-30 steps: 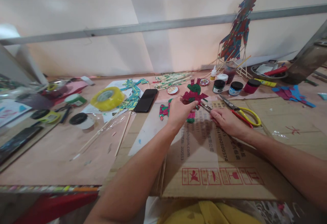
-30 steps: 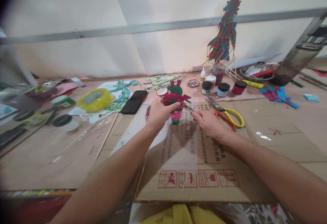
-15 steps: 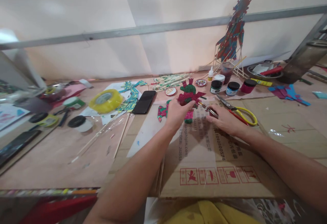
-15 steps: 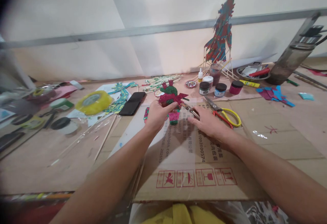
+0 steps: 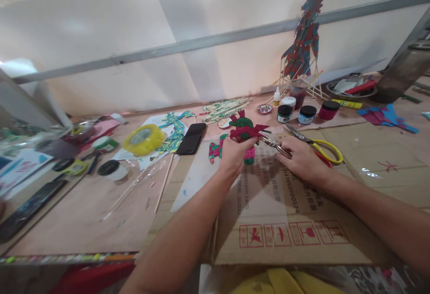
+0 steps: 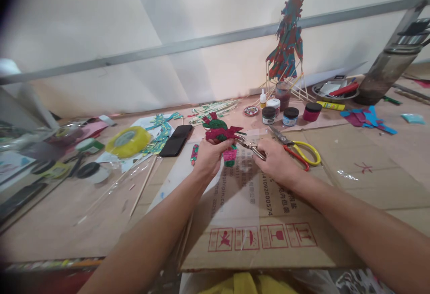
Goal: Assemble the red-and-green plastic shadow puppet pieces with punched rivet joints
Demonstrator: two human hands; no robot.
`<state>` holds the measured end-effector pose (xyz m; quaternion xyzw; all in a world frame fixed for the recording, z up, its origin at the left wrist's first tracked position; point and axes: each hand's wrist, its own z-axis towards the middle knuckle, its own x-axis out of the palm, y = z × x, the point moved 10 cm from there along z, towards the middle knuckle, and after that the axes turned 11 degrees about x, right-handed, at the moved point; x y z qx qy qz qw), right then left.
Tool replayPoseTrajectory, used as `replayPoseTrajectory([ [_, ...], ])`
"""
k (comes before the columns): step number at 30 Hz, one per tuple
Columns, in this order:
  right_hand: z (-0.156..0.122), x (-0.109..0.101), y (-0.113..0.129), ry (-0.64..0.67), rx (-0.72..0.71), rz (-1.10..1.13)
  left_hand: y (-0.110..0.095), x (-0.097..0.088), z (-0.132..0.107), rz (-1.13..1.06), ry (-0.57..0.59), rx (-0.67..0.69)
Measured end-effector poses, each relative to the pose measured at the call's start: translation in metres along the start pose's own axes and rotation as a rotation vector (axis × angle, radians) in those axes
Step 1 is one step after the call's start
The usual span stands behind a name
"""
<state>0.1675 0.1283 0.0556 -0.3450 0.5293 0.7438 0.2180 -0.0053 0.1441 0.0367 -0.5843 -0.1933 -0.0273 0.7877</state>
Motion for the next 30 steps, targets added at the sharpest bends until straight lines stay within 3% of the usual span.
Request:
replayPoseTrajectory([
  [6,-0.003,0.010,0.010,0.104,-0.058,0.110,0.001,-0.007,-0.002,0.078,-0.073,0.063],
  [22,-0.007,0.015,0.018,0.160,-0.121,0.160,-0.002,-0.007,-0.001,0.062,-0.084,0.081],
  [26,-0.003,0.011,0.025,0.133,-0.148,0.159,-0.007,-0.007,0.001,0.054,-0.064,0.078],
  [30,0.001,0.005,0.016,0.045,-0.122,0.088,-0.022,-0.012,0.007,-0.003,-0.086,0.136],
])
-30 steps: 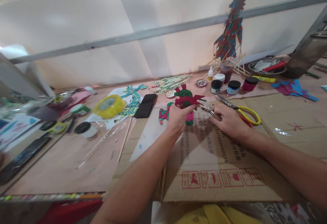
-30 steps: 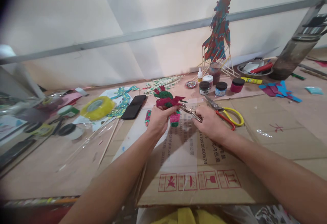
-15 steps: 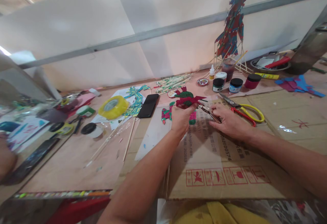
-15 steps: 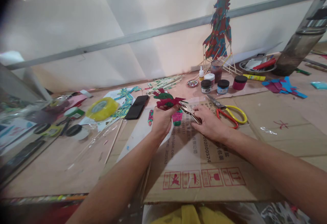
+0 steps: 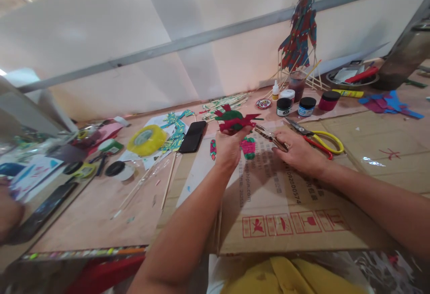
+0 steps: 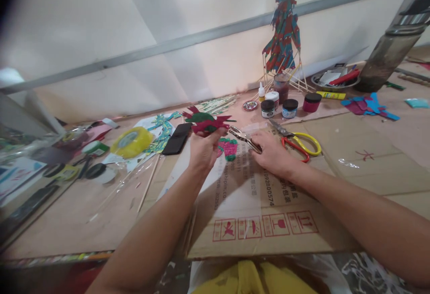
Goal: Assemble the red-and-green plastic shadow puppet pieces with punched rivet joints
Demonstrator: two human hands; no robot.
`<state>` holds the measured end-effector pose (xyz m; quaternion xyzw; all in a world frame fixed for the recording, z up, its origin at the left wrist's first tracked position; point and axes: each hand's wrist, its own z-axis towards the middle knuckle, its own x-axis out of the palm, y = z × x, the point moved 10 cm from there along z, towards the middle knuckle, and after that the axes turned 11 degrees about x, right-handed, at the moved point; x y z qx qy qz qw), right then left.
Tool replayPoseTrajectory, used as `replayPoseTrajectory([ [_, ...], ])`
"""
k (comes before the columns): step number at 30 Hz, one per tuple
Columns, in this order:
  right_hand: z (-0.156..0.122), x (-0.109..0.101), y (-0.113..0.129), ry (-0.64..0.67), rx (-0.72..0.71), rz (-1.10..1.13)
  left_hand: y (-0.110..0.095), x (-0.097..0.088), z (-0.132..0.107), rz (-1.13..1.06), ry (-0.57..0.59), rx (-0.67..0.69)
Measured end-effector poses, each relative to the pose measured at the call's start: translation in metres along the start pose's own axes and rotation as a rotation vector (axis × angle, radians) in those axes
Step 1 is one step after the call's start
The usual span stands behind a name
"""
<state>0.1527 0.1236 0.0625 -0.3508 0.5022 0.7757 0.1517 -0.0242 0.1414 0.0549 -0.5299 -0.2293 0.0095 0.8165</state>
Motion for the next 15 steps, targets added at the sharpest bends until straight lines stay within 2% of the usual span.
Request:
replayPoseTrajectory([
  [3,0.002,-0.005,-0.014,-0.027,0.063,-0.128,-0.016,-0.008,0.011,-0.093,-0.026,0.064],
  [5,0.004,-0.006,-0.026,0.010,0.137,-0.242,-0.020,-0.012,0.018,-0.102,0.002,0.031],
  [6,0.006,-0.006,-0.031,0.037,0.177,-0.297,-0.018,-0.011,0.020,-0.070,0.059,-0.026],
  [7,0.007,-0.007,-0.036,0.065,0.216,-0.345,-0.015,-0.009,0.019,-0.014,0.143,-0.095],
  [9,0.008,-0.008,-0.045,0.118,0.281,-0.417,-0.002,0.003,0.008,0.123,0.389,-0.251],
  [12,0.011,-0.011,-0.054,0.162,0.326,-0.524,0.026,0.021,-0.028,0.290,0.760,-0.464],
  [15,0.013,-0.013,-0.059,0.161,0.323,-0.615,0.053,0.025,-0.057,0.423,0.899,-0.602],
])
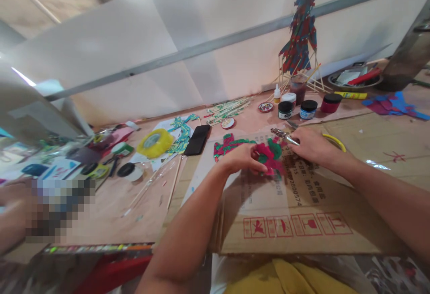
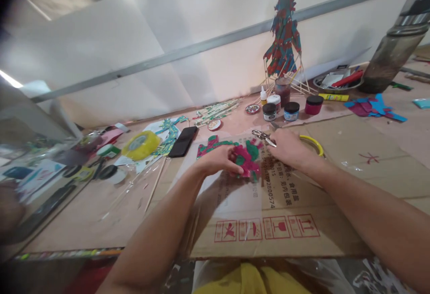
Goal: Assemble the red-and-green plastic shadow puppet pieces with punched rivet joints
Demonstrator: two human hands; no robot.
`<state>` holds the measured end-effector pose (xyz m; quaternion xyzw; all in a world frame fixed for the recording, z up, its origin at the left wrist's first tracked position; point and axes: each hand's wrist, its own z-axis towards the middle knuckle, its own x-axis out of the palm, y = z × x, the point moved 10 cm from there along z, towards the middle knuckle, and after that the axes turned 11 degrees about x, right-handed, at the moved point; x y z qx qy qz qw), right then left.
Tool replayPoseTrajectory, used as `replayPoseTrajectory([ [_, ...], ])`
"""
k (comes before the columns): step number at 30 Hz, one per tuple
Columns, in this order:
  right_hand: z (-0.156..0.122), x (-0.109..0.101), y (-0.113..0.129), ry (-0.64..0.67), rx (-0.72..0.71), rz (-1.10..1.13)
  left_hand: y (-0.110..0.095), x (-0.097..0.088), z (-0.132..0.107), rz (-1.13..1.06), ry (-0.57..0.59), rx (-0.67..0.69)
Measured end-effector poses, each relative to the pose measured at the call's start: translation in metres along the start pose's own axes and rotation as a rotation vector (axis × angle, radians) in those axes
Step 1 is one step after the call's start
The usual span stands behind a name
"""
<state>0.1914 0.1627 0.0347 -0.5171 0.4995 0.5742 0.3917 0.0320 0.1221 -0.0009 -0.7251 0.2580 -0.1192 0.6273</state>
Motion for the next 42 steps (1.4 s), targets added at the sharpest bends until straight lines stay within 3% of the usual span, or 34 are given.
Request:
replayPoseTrajectory([
  [4,0.002,0.007,-0.001,0.018,-0.034,-0.025,0.016,0.012,0.004,0.190,0.024,-0.097],
  [8,0.005,0.014,-0.004,0.014,-0.055,-0.013,0.005,0.005,0.000,0.414,0.026,-0.065],
  [10,0.007,0.016,-0.006,0.007,-0.058,-0.010,-0.003,-0.008,-0.003,0.485,-0.011,-0.033],
  [13,0.009,0.016,-0.007,0.003,-0.072,0.006,-0.019,-0.053,-0.010,0.608,-0.235,0.048],
  [17,0.008,0.012,-0.006,-0.009,-0.085,0.027,-0.028,-0.137,-0.039,0.755,-0.737,0.061],
  [20,0.007,0.010,-0.004,-0.024,-0.093,0.033,-0.012,-0.160,-0.042,0.794,-0.779,0.007],
  [26,0.007,0.013,-0.005,-0.003,-0.086,0.033,0.014,-0.155,-0.027,0.876,-0.685,-0.042],
  [34,0.007,0.014,-0.005,-0.029,-0.101,0.001,0.017,-0.161,-0.026,0.773,-0.743,0.049],
  [38,0.006,0.014,-0.004,-0.019,-0.103,-0.011,0.016,-0.159,-0.022,0.626,-0.741,0.176],
  [42,0.005,0.012,-0.003,-0.021,-0.095,0.014,0.013,-0.165,-0.028,0.326,-0.800,0.287],
])
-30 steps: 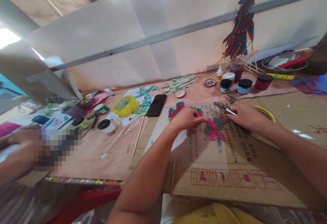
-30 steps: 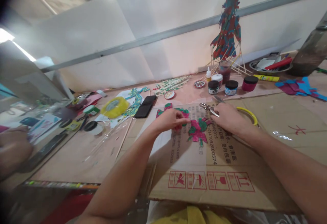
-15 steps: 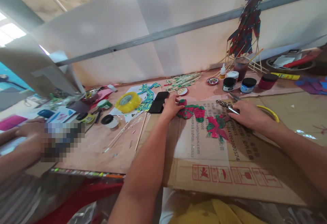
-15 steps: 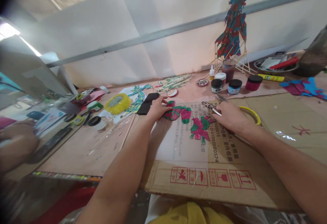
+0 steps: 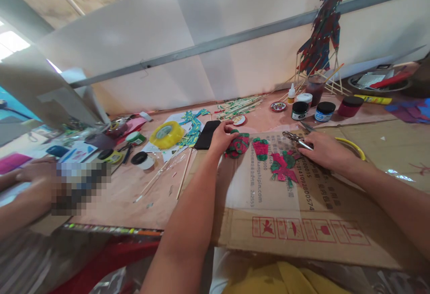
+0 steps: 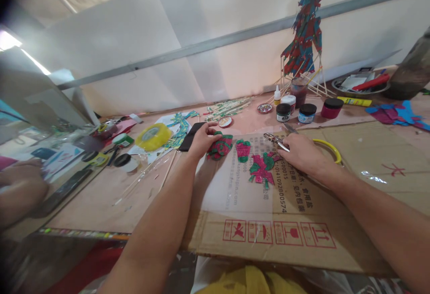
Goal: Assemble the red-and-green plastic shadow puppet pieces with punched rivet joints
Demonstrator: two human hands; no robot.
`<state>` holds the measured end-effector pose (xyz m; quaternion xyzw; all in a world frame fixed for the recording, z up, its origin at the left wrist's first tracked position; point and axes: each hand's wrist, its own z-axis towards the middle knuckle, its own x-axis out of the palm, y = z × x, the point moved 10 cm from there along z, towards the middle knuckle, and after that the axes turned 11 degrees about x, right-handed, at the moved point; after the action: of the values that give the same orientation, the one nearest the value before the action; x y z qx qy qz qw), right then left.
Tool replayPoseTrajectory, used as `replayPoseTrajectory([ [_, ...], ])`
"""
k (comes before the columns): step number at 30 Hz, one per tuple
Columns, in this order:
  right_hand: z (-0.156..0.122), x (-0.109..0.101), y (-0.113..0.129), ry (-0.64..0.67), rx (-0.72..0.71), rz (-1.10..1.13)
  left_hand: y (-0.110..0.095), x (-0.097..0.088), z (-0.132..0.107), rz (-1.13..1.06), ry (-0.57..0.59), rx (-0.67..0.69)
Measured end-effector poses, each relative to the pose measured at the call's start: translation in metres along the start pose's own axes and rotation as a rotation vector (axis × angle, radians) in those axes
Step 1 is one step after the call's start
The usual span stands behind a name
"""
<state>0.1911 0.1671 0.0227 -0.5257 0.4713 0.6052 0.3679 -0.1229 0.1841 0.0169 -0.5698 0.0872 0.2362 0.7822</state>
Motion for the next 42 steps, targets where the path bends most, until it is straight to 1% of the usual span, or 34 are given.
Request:
replayPoseTrajectory([
  [3,-0.001,0.000,0.001,0.005,0.000,0.004,0.002,-0.004,-0.001,-0.224,-0.009,-0.099],
  [5,-0.001,0.000,0.001,0.007,-0.005,0.005,0.000,-0.009,-0.003,-0.266,0.003,-0.145],
  [7,0.000,-0.001,0.001,0.005,-0.007,0.009,-0.001,-0.014,-0.005,-0.249,0.047,-0.185],
  [10,0.000,0.000,0.000,0.019,0.000,0.003,0.001,-0.016,-0.013,-0.177,0.202,-0.275],
  [12,-0.001,0.000,0.001,0.028,0.001,0.000,0.001,-0.019,-0.017,-0.064,0.289,-0.298],
  [14,-0.002,-0.001,0.003,0.021,-0.005,-0.002,-0.003,-0.026,-0.015,0.103,0.274,-0.246],
  [16,-0.002,-0.003,0.005,0.006,-0.010,-0.010,-0.012,-0.032,-0.009,0.243,0.179,-0.160],
  [17,-0.003,-0.004,0.005,0.002,-0.011,-0.014,-0.016,-0.032,-0.007,0.278,0.122,-0.119],
  [18,-0.003,-0.004,0.005,0.000,-0.009,-0.017,-0.018,-0.028,-0.006,0.290,0.089,-0.094],
  [20,-0.003,-0.003,0.005,0.004,-0.005,-0.019,-0.019,-0.012,-0.006,0.292,0.085,-0.060],
  [23,-0.002,-0.001,0.003,-0.001,0.005,-0.019,-0.021,0.013,-0.007,0.328,0.130,0.013],
  [25,-0.001,-0.001,0.002,-0.015,0.006,-0.017,-0.018,0.022,-0.008,0.313,0.147,-0.004],
  [29,0.000,0.002,0.001,-0.011,-0.004,-0.023,-0.010,0.024,-0.009,0.196,0.144,-0.076],
  [33,0.000,0.004,0.001,-0.003,-0.004,-0.045,-0.008,0.017,-0.009,-0.077,0.103,-0.121],
  [35,0.001,0.004,0.000,0.001,-0.004,-0.038,-0.011,0.009,-0.007,-0.188,0.066,-0.118],
  [39,0.000,0.003,0.001,0.005,-0.003,-0.037,-0.023,-0.007,-0.002,-0.397,-0.051,-0.073],
  [42,-0.001,-0.002,0.002,-0.005,0.010,-0.001,-0.032,-0.010,-0.001,-0.550,-0.106,-0.052],
])
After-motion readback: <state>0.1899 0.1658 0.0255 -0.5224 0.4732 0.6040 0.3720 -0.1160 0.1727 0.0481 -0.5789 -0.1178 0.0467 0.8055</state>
